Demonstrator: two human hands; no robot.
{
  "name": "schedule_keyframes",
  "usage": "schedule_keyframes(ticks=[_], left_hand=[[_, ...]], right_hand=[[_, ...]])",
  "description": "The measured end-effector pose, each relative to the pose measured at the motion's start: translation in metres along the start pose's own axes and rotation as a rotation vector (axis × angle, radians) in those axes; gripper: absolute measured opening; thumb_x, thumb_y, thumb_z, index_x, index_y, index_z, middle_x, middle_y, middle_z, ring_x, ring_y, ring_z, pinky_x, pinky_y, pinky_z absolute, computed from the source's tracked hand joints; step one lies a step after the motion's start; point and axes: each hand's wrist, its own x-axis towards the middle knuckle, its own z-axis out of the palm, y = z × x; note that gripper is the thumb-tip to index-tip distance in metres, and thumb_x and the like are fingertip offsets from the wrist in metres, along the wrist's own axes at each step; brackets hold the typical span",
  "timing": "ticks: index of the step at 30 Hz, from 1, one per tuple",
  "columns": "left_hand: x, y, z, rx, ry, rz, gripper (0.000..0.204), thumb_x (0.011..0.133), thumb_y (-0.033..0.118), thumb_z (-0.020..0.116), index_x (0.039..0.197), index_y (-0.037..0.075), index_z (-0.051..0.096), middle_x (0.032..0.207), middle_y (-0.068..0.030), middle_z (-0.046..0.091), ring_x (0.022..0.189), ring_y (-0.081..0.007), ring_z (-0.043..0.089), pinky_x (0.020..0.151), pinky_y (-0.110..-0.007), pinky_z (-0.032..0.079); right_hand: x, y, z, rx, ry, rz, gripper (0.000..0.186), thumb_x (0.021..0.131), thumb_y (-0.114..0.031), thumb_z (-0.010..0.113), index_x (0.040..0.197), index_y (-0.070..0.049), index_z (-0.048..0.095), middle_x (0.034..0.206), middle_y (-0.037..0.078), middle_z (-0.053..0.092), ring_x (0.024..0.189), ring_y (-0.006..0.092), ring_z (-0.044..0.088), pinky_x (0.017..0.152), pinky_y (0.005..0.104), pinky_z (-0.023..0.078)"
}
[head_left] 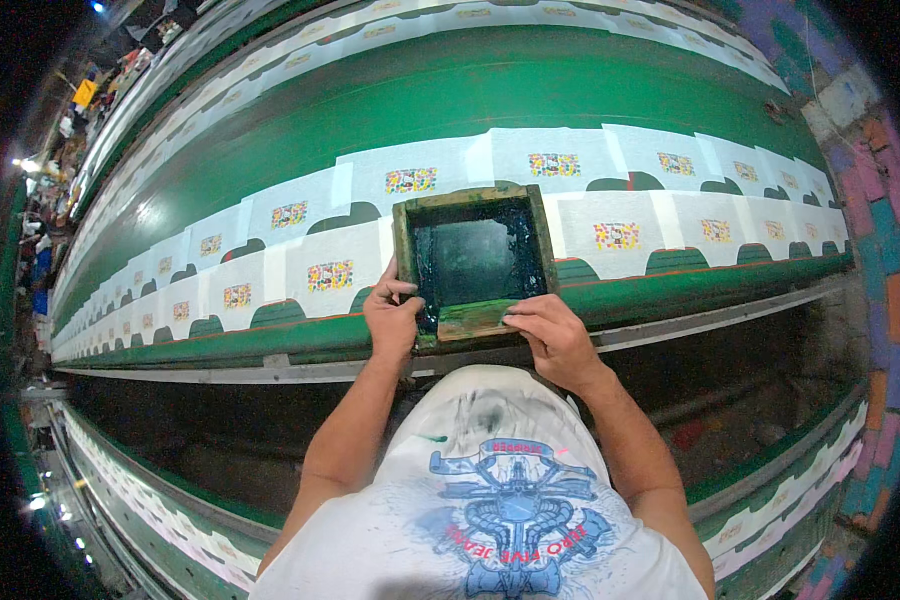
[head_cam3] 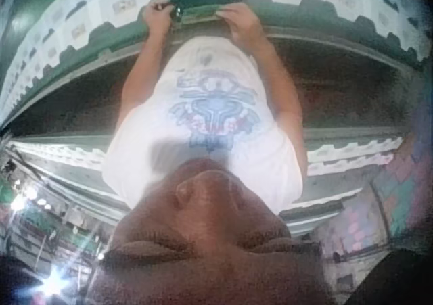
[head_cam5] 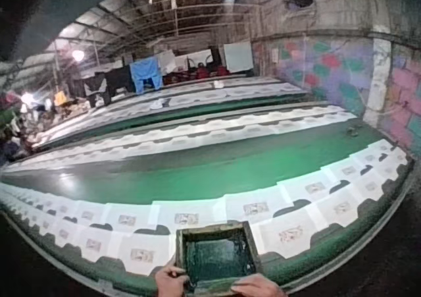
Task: The person holds a screen-printing frame over a conveyor of white paper sheets and uses a squeegee to spread green ink across the screen. The person repeatedly wipes the screen surface with the squeegee, maintaining ink distribution while the conveyor moves beneath.
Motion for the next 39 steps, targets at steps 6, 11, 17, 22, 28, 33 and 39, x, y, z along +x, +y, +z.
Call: schedule_keyframes(ticks=[6, 11, 17, 22, 28, 33, 39], left_hand=[[0.002, -0.013, 0.0, -0.089, 0.008, 0.079, 0.029, 0.072, -0.018, 0.075, 0.09, 0.005, 0.071, 0.169, -0.0247, 0.057, 0.114, -0.0127, 0.07, 0.093, -0.029, 0.052], [0.001, -0.01, 0.001, -0.054, 0.016, 0.06, 0.029, 0.072, -0.018, 0.075, 0.09, 0.005, 0.07, 0.17, -0.024, 0.057, 0.113, -0.014, 0.071, 0.094, -0.03, 0.052], [0.0, -0.004, 0.001, 0.025, 0.034, 0.012, 0.026, 0.073, -0.016, 0.077, 0.086, 0.006, 0.068, 0.17, -0.0223, 0.058, 0.093, -0.0077, 0.064, 0.086, -0.027, 0.051], [-0.001, 0.002, 0.003, 0.058, 0.019, -0.018, 0.023, 0.075, -0.016, 0.076, 0.083, 0.005, 0.068, 0.171, -0.0244, 0.056, 0.101, -0.0116, 0.058, 0.087, -0.028, 0.049], [0.0, -0.019, 0.002, 0.011, 0.0, 0.066, 0.017, 0.079, -0.012, 0.075, 0.083, 0.003, 0.071, 0.173, -0.0321, 0.049, 0.15, -0.0308, 0.06, 0.117, -0.039, 0.048], [-0.003, -0.016, 0.005, 0.064, -0.037, 0.103, 0.018, 0.077, -0.011, 0.076, 0.084, 0.004, 0.072, 0.171, -0.0325, 0.051, 0.156, -0.0357, 0.056, 0.124, -0.042, 0.043], [-0.004, -0.018, 0.007, 0.06, -0.021, 0.093, 0.018, 0.077, -0.009, 0.077, 0.085, 0.006, 0.073, 0.168, -0.0324, 0.054, 0.155, -0.0376, 0.056, 0.125, -0.044, 0.043]], right_hand=[[0.005, 0.003, -0.012, 0.052, -0.039, -0.028, 0.033, 0.088, 0.012, 0.073, 0.119, 0.0, 0.079, 0.118, 0.018, 0.078, 0.113, 0.0392, 0.074, 0.098, 0.0484, 0.062], [0.008, 0.005, -0.018, 0.069, -0.063, -0.051, 0.033, 0.088, 0.011, 0.073, 0.119, 0.0, 0.079, 0.118, 0.018, 0.078, 0.111, 0.0395, 0.074, 0.097, 0.0488, 0.061], [0.019, 0.0, -0.016, -0.006, -0.096, -0.091, 0.034, 0.086, 0.009, 0.074, 0.118, -0.001, 0.078, 0.117, 0.017, 0.078, 0.108, 0.0385, 0.074, 0.094, 0.0494, 0.06], [0.037, -0.017, -0.003, -0.282, -0.222, -0.123, 0.034, 0.084, 0.0, 0.073, 0.118, -0.004, 0.08, 0.111, 0.014, 0.077, 0.103, 0.0354, 0.072, 0.089, 0.0479, 0.057], [0.069, -0.027, -0.008, -0.458, -0.563, -0.013, 0.031, 0.084, -0.002, 0.072, 0.114, -0.004, 0.08, 0.106, 0.014, 0.076, 0.105, 0.036, 0.073, 0.091, 0.0485, 0.058], [0.114, 0.004, -0.018, -0.354, -0.607, 0.067, 0.021, 0.082, 0.001, 0.069, 0.102, -0.004, 0.076, 0.102, 0.018, 0.076, 0.106, 0.0418, 0.074, 0.094, 0.054, 0.06], [0.173, 0.038, -0.002, -0.436, -0.499, 0.093, 0.031, 0.092, 0.005, 0.067, 0.12, -0.001, 0.08, 0.113, 0.02, 0.077, 0.109, 0.0446, 0.071, 0.097, 0.0544, 0.059]])
